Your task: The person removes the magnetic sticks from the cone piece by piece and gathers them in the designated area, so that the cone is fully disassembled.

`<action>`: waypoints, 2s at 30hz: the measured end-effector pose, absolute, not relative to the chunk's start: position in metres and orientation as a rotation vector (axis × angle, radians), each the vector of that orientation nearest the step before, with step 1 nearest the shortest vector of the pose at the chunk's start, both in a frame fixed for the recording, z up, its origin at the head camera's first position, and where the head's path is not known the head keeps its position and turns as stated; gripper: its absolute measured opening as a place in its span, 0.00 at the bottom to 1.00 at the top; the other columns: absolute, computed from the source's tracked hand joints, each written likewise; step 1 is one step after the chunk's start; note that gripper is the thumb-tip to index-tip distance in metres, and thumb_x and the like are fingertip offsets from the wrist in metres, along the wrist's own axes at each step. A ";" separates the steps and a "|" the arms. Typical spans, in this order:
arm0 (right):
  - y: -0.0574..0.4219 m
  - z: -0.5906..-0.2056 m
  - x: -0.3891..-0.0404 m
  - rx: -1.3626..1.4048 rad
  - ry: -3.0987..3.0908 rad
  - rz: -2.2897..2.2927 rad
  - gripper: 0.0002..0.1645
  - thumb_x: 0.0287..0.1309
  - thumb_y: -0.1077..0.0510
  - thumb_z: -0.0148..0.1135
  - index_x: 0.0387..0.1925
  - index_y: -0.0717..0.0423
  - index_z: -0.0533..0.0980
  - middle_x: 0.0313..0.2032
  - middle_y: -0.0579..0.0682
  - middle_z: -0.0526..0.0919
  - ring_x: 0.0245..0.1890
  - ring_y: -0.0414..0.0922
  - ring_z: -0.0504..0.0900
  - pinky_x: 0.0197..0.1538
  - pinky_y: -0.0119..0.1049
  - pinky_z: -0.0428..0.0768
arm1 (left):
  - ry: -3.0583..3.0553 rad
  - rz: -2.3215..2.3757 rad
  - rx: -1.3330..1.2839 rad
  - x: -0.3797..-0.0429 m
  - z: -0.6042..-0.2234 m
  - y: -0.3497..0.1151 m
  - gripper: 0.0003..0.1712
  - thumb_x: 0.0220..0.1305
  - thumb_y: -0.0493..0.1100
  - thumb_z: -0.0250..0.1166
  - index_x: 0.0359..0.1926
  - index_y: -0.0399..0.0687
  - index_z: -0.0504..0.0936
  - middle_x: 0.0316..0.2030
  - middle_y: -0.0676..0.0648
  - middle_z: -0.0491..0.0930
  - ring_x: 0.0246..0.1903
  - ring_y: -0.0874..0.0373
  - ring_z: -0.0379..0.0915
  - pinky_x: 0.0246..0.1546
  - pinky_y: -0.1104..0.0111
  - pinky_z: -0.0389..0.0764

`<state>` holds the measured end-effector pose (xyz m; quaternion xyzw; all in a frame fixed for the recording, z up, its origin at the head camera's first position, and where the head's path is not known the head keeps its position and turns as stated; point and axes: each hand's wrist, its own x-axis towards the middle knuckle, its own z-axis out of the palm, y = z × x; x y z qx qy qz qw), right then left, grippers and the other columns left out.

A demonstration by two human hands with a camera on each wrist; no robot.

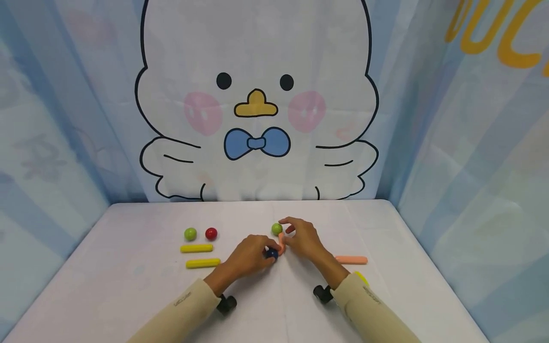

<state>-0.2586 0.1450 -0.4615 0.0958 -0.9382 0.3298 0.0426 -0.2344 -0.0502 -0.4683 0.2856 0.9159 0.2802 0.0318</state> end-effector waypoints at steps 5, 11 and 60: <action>0.143 -0.463 -0.259 0.288 -2.892 0.994 0.25 0.62 0.60 0.76 0.61 0.47 0.84 0.41 0.53 0.90 0.42 0.49 0.84 0.43 0.41 0.78 | 2.806 0.854 0.898 -0.231 -0.467 -0.051 0.18 0.65 0.41 0.76 0.55 0.50 0.91 0.49 0.51 0.90 0.41 0.59 0.80 0.48 0.65 0.84; 0.142 -0.462 -0.258 0.313 -2.892 0.984 0.25 0.61 0.61 0.76 0.60 0.49 0.84 0.37 0.51 0.90 0.37 0.47 0.82 0.43 0.42 0.78 | 2.829 0.706 0.959 -0.222 -0.461 -0.057 0.20 0.65 0.42 0.75 0.58 0.52 0.89 0.43 0.50 0.84 0.38 0.61 0.73 0.47 0.65 0.81; 0.139 -0.464 -0.256 0.311 -2.908 0.974 0.26 0.64 0.59 0.74 0.63 0.48 0.82 0.36 0.47 0.88 0.38 0.45 0.82 0.46 0.44 0.80 | 3.009 0.828 0.446 -0.283 -0.416 -0.201 0.19 0.69 0.32 0.70 0.60 0.42 0.86 0.57 0.38 0.85 0.52 0.42 0.80 0.51 0.54 0.87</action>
